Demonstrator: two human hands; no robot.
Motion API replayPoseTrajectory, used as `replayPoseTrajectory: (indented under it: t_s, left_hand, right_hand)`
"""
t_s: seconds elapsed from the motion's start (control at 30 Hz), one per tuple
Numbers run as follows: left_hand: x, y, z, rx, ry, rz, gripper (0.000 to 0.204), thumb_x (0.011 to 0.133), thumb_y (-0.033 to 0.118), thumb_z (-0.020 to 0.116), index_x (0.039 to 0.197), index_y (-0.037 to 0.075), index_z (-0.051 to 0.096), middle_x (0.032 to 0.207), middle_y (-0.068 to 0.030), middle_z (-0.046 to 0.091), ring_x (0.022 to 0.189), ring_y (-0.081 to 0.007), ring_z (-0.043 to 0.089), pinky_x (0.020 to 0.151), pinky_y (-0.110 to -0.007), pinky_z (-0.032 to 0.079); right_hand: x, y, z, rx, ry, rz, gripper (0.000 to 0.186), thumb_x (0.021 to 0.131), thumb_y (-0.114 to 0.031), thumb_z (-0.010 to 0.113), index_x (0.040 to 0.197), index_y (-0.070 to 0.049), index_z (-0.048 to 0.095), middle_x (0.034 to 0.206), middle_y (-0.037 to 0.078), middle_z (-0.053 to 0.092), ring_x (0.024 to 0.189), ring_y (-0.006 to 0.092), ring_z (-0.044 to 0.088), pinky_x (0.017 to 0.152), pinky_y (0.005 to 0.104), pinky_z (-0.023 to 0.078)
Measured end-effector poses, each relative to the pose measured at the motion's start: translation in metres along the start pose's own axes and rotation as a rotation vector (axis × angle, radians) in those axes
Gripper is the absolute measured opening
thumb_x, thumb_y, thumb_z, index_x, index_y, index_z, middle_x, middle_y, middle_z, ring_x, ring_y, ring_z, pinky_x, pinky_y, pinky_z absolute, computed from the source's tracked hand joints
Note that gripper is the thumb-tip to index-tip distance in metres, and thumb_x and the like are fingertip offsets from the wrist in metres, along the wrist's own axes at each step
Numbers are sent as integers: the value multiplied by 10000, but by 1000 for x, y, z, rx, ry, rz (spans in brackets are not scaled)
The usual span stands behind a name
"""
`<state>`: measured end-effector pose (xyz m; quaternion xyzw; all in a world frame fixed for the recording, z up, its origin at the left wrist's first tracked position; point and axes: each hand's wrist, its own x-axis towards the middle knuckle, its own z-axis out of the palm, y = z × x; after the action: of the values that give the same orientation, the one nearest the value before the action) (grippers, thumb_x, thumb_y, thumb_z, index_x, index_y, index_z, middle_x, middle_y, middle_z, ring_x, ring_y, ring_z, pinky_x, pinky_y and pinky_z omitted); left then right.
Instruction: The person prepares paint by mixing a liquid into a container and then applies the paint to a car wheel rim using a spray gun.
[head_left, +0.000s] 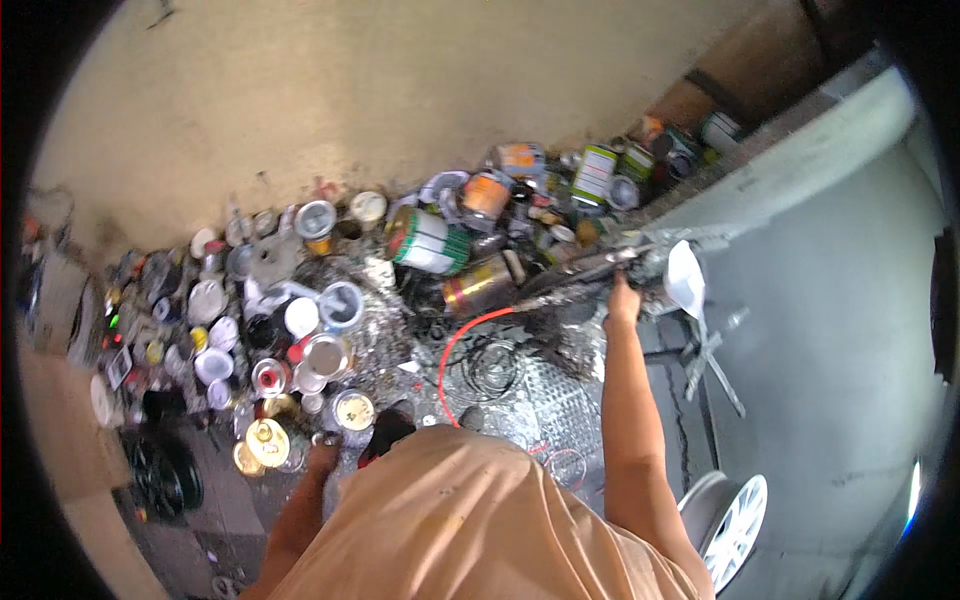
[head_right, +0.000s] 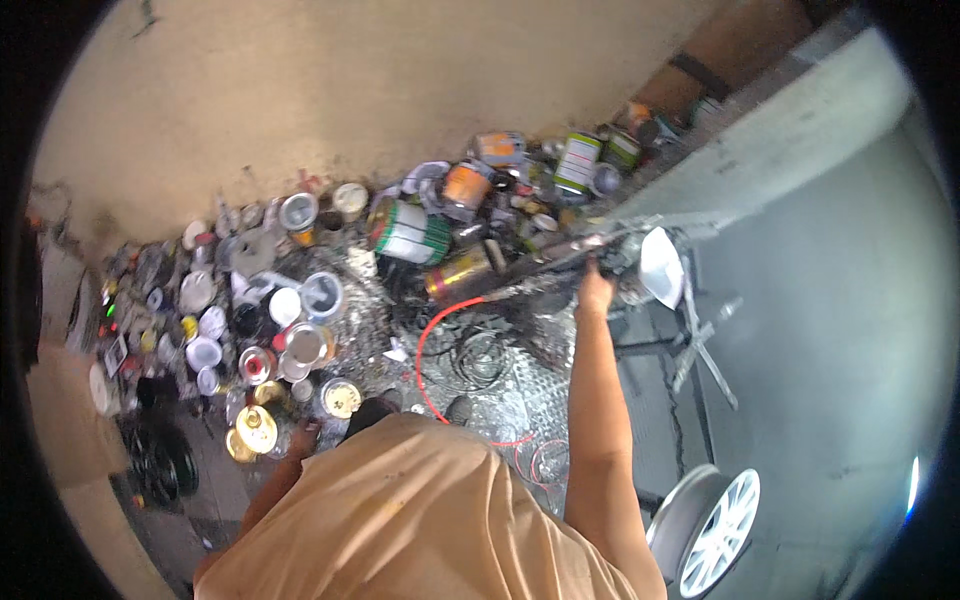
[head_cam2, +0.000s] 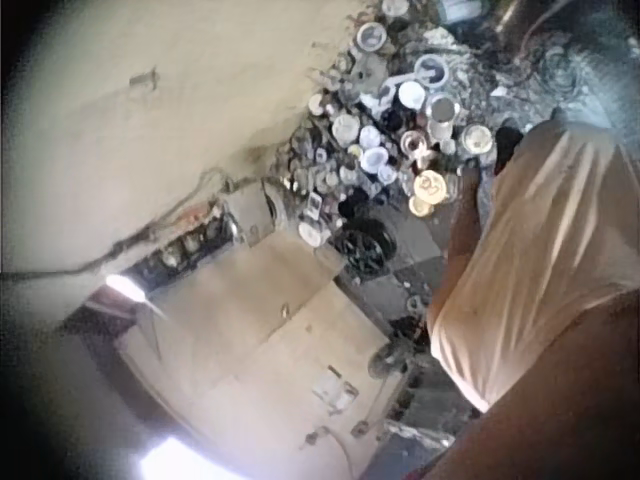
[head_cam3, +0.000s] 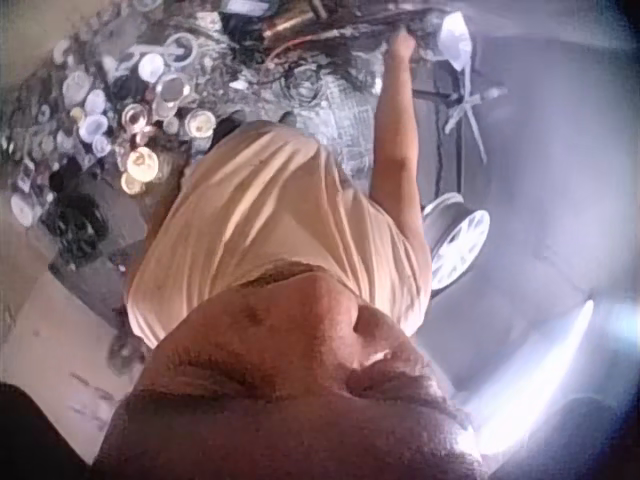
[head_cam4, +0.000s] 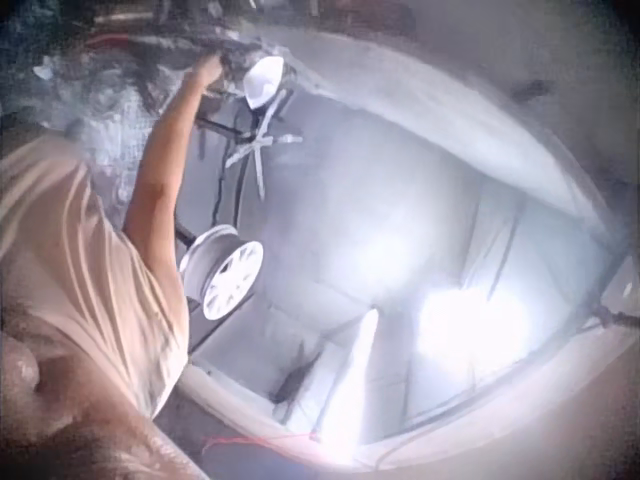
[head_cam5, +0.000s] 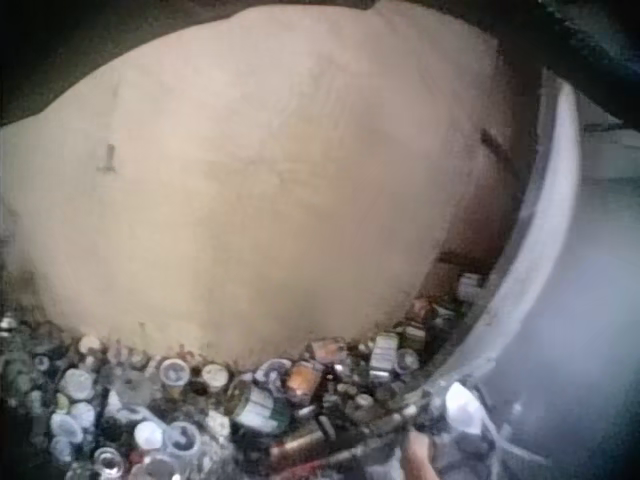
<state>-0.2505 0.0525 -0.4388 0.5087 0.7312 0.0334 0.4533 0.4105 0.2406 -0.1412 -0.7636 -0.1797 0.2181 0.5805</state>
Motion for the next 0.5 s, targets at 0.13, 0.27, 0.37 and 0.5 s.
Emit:
replayPoseTrajectory:
  t_s: [0.13, 0.27, 0.37, 0.5]
  left_hand:
    - [-48, 20, 58, -107, -392, 89, 568, 945, 518, 542, 1311, 86, 591, 1233, -212, 651, 1121, -385, 625, 963, -479, 477]
    - [-108, 42, 34, -428, -335, 39, 536, 961, 462, 552, 1325, 70, 582, 1259, -192, 641, 1126, -349, 622, 991, -443, 465]
    - [-102, 92, 0, -470, -392, 269, 512, 973, 419, 558, 1336, 58, 574, 1278, -177, 633, 1129, -322, 620, 1012, -416, 455]
    - [-86, 110, -45, 87, -418, 225, 535, 957, 391, 576, 1347, 25, 557, 1249, -229, 646, 1150, -377, 622, 1007, -419, 474]
  right_hand:
    - [29, 17, 12, 198, 229, 208, 710, 944, -474, 649, 1408, 21, 442, 1390, 175, 548, 1111, 326, 611, 924, 468, 501]
    - [18, 13, 55, 322, 91, 138, 577, 1003, -428, 578, 1321, 49, 519, 1266, 161, 634, 1046, 295, 646, 901, 435, 523]
    - [99, 46, -42, 434, 106, -49, 597, 1006, -442, 549, 1308, 72, 526, 1270, 169, 631, 1058, 309, 639, 919, 466, 508]
    - [31, 19, 13, 375, -114, 127, 383, 902, -129, 578, 1269, -23, 555, 1069, 126, 663, 940, 265, 658, 690, 409, 542]
